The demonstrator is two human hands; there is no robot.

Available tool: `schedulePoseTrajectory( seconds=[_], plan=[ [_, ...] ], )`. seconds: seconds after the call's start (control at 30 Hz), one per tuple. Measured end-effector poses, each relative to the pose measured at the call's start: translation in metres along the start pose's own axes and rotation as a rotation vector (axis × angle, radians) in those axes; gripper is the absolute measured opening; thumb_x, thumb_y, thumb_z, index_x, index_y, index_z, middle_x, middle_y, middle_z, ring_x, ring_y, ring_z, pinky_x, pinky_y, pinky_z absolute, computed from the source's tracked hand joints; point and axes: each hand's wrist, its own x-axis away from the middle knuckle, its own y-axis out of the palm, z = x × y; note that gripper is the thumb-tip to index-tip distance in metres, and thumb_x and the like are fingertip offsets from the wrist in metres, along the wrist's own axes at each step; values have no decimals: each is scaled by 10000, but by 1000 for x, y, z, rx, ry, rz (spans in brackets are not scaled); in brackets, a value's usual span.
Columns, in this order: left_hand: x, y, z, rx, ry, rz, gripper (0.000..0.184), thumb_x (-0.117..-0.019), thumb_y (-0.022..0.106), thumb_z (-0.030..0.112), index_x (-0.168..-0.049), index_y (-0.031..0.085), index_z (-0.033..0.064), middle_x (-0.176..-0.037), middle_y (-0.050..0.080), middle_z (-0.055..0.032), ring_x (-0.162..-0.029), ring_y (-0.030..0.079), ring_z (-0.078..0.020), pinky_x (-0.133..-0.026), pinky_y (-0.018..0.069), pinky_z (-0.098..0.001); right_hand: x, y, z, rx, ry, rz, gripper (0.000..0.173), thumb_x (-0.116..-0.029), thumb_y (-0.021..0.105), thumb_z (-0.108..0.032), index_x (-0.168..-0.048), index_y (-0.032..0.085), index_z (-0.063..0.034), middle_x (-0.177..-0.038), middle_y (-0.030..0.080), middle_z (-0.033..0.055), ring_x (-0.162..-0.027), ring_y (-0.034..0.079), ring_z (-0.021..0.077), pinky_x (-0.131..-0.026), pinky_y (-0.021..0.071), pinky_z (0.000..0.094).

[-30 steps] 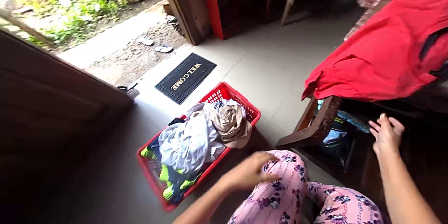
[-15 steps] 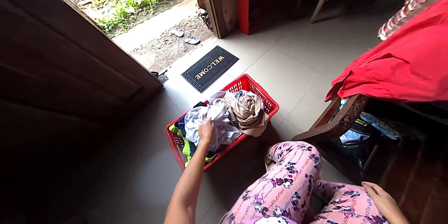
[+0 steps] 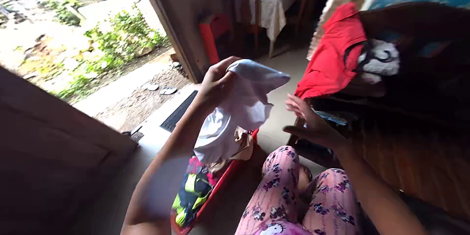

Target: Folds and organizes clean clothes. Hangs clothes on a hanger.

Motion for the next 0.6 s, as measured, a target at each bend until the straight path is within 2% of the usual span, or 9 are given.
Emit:
schedulePoseTrajectory(
  seconds=[0.07, 0.13, 0.2, 0.33, 0.4, 0.43, 0.5, 0.53, 0.6],
  plan=[
    [-34, 29, 34, 65, 97, -16, 242, -1034, 438, 91, -1159, 641, 52, -964, 670, 128, -873, 616, 82, -818, 535, -150, -17, -16, -53, 52, -14, 80, 890, -798, 845, -347, -1459, 413, 63, -1351, 594, 217, -1230, 605, 270, -1029, 508, 450],
    [-63, 49, 58, 85, 178, 85, 236, -1051, 458, 105, -1176, 639, 21, -1001, 669, 80, -927, 622, 49, -879, 533, -191, -25, -41, -85, 207, 15, 136, 435, -899, 776, -256, -1156, 643, 68, -1021, 690, 192, -959, 671, 272, -866, 538, 495],
    [-88, 55, 73, 103, 246, 255, 210, -1057, 477, 135, -1111, 652, 34, -950, 676, 71, -906, 640, 24, -866, 547, -223, -25, -78, -81, 302, -34, 231, 229, -977, 676, -203, -998, 683, 25, -844, 668, 109, -777, 637, 178, -742, 538, 413],
    [-114, 45, 74, 8, 189, 419, 101, -1000, 559, 121, -1056, 607, 53, -905, 654, 21, -864, 648, -40, -824, 554, -267, -6, -162, -89, 331, -18, 541, 195, -1012, 574, -78, -1088, 681, 66, -980, 694, 110, -849, 619, 62, -815, 524, 273],
    [-113, 46, 77, -296, 135, 261, 381, -927, 654, 120, -1259, 569, -47, -1179, 647, -191, -1098, 639, -251, -963, 516, -453, 1, -188, -101, 406, -66, 643, 240, -1011, 496, -4, -1148, 664, 99, -1082, 691, 169, -958, 621, 77, -899, 496, 249],
    [-112, 54, 83, -391, 164, 147, 515, -887, 693, 116, -1344, 521, -50, -1311, 591, -241, -1224, 590, -318, -1029, 487, -501, 2, -196, -107, 482, -121, 660, 266, -1015, 474, -12, -1154, 672, 98, -1107, 688, 190, -1009, 628, 107, -939, 486, 264],
    [-109, 85, 95, -377, 333, -45, 709, -853, 742, 162, -1467, 440, -21, -1448, 511, -234, -1349, 512, -305, -1117, 437, -458, 1, -204, -122, 640, -222, 606, 298, -1028, 466, -61, -1153, 695, 84, -1120, 692, 240, -1059, 656, 227, -974, 484, 373],
    [-108, 105, 101, -292, 400, -137, 763, -868, 751, 200, -1513, 398, -6, -1479, 504, -206, -1369, 506, -258, -1140, 427, -412, 0, -204, -130, 700, -258, 538, 288, -1033, 479, -89, -1133, 707, 56, -1077, 715, 203, -1006, 678, 190, -940, 514, 362],
    [-109, 143, 107, -70, 421, -250, 704, -898, 760, 224, -1486, 441, 3, -1330, 626, -163, -1192, 631, -171, -1021, 521, -341, -2, -199, -142, 729, -260, 371, 220, -1009, 547, -114, -1061, 718, 16, -965, 714, 124, -867, 653, 118, -838, 524, 335]
  ],
)
